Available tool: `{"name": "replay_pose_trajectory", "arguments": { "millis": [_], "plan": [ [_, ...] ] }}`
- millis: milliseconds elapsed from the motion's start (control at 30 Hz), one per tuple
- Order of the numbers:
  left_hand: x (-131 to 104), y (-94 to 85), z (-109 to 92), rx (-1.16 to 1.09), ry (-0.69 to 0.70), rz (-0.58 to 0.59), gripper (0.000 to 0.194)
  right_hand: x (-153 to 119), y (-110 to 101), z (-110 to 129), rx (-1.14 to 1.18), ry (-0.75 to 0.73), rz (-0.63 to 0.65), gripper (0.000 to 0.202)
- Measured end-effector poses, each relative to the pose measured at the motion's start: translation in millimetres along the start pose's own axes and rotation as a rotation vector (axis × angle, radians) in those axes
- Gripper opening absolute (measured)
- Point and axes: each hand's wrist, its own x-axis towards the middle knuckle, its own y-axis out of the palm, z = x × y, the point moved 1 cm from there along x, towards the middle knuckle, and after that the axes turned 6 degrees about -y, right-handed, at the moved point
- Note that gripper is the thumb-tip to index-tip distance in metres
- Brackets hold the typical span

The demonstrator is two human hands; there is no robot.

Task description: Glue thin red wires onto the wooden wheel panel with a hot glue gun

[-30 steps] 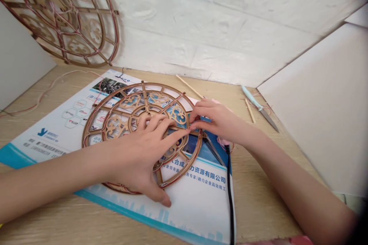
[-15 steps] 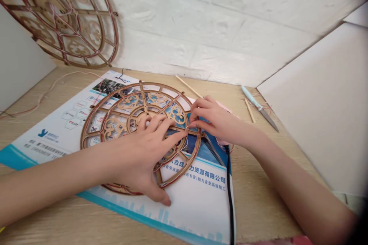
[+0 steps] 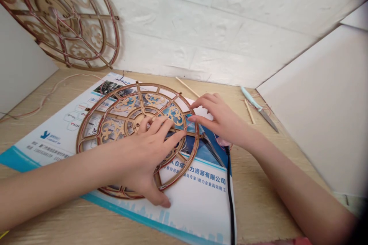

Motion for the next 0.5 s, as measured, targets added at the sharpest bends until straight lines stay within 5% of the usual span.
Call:
{"name": "replay_pose_trajectory", "arguments": {
  "millis": [233,500],
  "plan": [
    [-0.1,3.6,1.6,0.008,-0.002,-0.007,0.14,-8.7,-0.7,9.3,0.091,0.169,0.054,0.069],
    [-1.0,3.0,3.9,0.041,0.045,-0.022,0.138,-2.1,6.5,6.7,0.257,0.184,0.108,0.066]
  ]
}}
